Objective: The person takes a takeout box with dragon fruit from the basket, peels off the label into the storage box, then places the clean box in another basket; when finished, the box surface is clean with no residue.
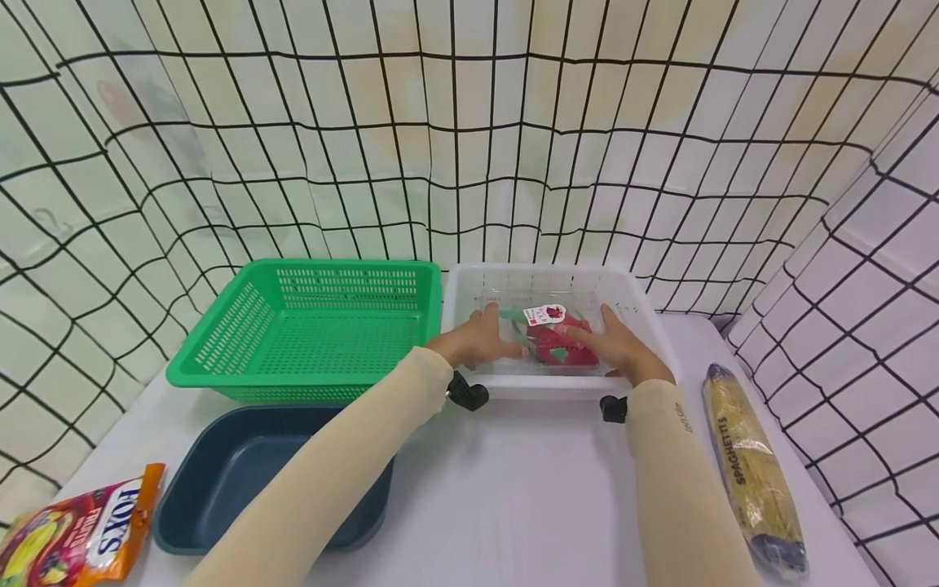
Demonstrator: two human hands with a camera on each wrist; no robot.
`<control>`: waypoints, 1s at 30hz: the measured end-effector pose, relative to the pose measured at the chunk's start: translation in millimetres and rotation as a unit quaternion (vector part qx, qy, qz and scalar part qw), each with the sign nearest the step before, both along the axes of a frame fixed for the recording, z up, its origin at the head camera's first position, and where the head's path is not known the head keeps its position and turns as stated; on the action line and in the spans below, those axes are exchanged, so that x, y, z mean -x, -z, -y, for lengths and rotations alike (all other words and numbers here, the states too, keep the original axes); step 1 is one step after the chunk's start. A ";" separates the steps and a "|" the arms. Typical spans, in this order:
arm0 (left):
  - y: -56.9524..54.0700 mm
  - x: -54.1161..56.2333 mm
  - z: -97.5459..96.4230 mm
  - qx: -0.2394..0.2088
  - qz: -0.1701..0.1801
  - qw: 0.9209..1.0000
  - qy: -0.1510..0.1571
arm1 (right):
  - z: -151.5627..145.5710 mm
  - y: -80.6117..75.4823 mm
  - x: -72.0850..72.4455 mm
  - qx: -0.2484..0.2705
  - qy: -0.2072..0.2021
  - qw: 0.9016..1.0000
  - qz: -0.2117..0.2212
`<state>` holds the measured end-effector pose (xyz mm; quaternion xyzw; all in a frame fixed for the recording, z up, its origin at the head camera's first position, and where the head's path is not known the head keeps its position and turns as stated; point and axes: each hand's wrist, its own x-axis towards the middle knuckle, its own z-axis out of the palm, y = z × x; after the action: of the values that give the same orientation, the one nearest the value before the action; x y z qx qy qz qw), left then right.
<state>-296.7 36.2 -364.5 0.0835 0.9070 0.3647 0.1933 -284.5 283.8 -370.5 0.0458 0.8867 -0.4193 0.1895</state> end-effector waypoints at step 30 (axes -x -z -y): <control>7.4 -1.4 0.6 0.018 -0.038 0.999 0.019 | 1.6 9.1 -0.6 0.014 0.009 0.999 -0.040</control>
<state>-295.3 35.6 -371.9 0.1109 0.9185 0.3410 0.1669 -283.9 282.3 -379.6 0.0345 0.8869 -0.4352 0.1509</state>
